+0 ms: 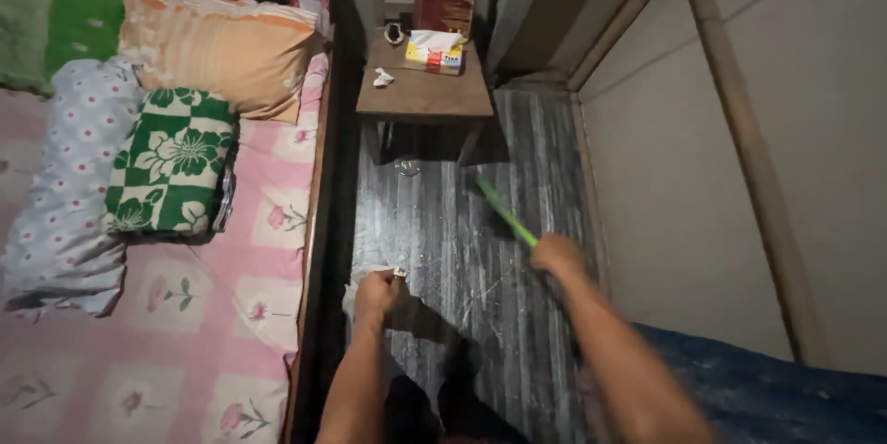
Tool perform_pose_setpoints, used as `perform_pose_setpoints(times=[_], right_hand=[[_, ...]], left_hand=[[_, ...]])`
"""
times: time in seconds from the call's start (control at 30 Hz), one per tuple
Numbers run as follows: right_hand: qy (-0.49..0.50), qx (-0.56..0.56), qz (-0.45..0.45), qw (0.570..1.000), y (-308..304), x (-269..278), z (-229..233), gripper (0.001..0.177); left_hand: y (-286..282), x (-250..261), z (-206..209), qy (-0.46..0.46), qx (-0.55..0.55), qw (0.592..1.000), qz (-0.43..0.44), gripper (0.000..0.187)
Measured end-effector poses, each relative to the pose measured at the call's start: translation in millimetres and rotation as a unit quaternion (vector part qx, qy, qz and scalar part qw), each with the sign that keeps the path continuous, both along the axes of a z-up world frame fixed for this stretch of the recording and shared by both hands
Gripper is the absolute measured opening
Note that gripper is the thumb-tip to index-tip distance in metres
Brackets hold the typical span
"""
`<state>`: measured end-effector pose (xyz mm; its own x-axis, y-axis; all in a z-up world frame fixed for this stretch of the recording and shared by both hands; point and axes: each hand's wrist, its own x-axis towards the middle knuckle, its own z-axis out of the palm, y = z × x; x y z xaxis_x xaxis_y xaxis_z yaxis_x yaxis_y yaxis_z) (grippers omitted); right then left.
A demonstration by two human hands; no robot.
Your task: The recorder is cleaning the floor around a bed using a squeegee and a white cloth.
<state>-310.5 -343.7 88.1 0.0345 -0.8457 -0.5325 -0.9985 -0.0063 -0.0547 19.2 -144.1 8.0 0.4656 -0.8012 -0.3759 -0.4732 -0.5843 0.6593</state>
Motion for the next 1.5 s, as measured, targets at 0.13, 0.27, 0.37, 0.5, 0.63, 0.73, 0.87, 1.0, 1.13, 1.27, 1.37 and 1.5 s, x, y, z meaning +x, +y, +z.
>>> perform_pose_setpoints(times=[0.13, 0.27, 0.37, 0.5, 0.63, 0.73, 0.87, 1.0, 1.13, 1.27, 1.37, 1.5], right_hand=[[0.013, 0.003, -0.016, 1.0, -5, -37, -71, 0.038], [-0.048, 0.084, -0.04, 0.994, 37, -7, -134, 0.03], [-0.079, 0.122, 0.008, 0.989, 92, 74, -99, 0.03], [-0.087, 0.09, 0.182, 0.975, 107, 128, -135, 0.03], [-0.083, 0.224, 0.19, 0.952, 73, 104, -123, 0.03], [-0.088, 0.209, 0.23, 0.946, 45, 56, -122, 0.028], [-0.035, 0.056, 0.028, 0.997, 21, 2, -54, 0.031], [0.004, 0.007, -0.034, 0.999, 5, -37, -18, 0.033], [0.002, 0.028, -0.046, 0.999, -11, -59, -107, 0.032], [-0.022, 0.062, -0.016, 0.998, 41, 12, -116, 0.033], [-0.088, 0.081, -0.005, 0.993, 86, 92, -83, 0.034], [-0.112, 0.138, 0.13, 0.975, 96, 149, -124, 0.037]], left_hand=[[13, -3, -17, -0.035, -0.024, 0.999, -0.013, 0.026], [30, -4, 6, 0.004, -0.01, 1.0, 0.021, 0.027], [40, -4, 22, -0.013, 0.021, 0.999, 0.03, 0.029], [38, -5, 30, -0.024, 0.023, 0.999, 0.014, 0.03], [28, -9, 39, -0.009, -0.002, 1.0, 0.027, 0.031], [20, -12, 49, -0.018, 0.007, 1.0, 0.005, 0.031], [5, -16, 28, 0.003, 0.022, 1.0, 0.01, 0.034], [4, -28, 15, 0.019, 0.028, 0.999, 0.014, 0.034], [14, -33, 22, 0.013, 0.037, 0.998, 0.043, 0.034], [29, -24, 1, 0.016, -0.023, 0.998, 0.057, 0.034], [31, -22, 0, 0.014, -0.042, 0.996, 0.072, 0.035], [25, -22, 39, 0.034, -0.069, 0.995, 0.071, 0.032]])
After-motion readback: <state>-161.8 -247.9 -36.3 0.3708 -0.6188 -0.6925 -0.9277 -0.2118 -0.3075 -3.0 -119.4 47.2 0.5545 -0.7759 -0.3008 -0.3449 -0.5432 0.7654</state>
